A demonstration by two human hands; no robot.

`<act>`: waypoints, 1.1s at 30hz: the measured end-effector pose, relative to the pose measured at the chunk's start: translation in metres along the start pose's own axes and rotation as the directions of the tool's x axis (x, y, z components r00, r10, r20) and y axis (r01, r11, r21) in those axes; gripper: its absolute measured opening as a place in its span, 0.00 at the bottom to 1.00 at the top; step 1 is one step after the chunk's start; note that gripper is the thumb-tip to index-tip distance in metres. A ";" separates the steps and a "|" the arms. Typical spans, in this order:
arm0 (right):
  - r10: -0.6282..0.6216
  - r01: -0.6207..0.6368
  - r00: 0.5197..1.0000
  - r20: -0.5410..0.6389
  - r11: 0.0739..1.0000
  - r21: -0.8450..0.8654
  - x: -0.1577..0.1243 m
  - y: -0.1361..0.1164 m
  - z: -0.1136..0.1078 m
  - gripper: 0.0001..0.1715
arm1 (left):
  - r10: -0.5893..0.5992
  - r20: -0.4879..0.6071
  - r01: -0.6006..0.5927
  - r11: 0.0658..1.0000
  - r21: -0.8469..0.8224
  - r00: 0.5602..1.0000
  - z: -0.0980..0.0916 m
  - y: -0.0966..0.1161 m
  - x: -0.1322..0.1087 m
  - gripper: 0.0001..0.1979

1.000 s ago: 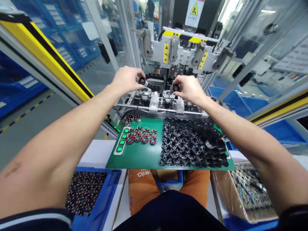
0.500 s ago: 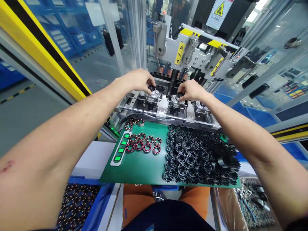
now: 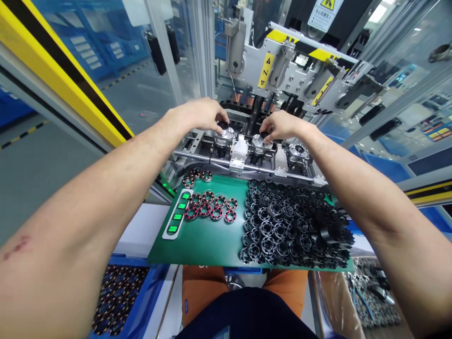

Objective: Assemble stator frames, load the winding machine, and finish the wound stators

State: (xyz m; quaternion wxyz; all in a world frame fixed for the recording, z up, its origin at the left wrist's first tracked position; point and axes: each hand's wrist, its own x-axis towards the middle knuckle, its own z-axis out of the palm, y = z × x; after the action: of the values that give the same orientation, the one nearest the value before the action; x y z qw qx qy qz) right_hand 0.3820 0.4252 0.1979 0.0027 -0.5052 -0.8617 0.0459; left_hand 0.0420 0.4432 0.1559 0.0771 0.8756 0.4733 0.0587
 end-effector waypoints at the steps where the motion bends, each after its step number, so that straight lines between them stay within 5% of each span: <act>1: 0.006 -0.007 1.000 -0.005 1.000 -0.004 -0.005 -0.003 0.004 0.25 | 0.014 -0.074 -0.012 1.000 0.018 0.997 0.011 0.005 -0.012 0.33; 4: 0.025 -0.026 0.998 -0.054 0.999 -0.020 -0.034 -0.022 0.031 0.33 | 0.033 -0.281 -0.035 0.999 -0.002 0.959 0.047 0.024 -0.053 0.41; 8: 0.069 -0.071 0.994 -0.090 0.997 -0.023 -0.075 -0.048 0.077 0.57 | -0.004 -0.299 -0.039 0.990 -0.138 0.954 0.078 0.045 -0.080 0.38; 22: 0.189 -0.185 0.978 -0.083 0.981 0.054 -0.076 -0.074 0.079 0.57 | -0.099 -0.365 0.038 0.984 -0.171 0.926 0.072 0.059 -0.086 0.37; 27: 0.199 -0.193 0.974 -0.106 0.979 0.065 -0.087 -0.046 0.057 0.58 | -0.113 -0.346 0.055 0.983 -0.173 0.932 0.070 0.057 -0.084 0.33; 33: 0.321 -0.323 0.920 -0.225 0.946 0.030 -0.149 0.017 0.052 0.40 | -0.088 -0.371 0.011 0.979 -0.204 0.924 0.077 0.049 -0.079 0.38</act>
State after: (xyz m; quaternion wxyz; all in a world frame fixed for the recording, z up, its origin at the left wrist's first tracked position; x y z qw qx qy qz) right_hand 0.4669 0.2995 0.1512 0.0917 -0.6419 -0.7611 -0.0156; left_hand 0.0528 0.3441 0.0877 0.0725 0.8234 0.4931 0.2712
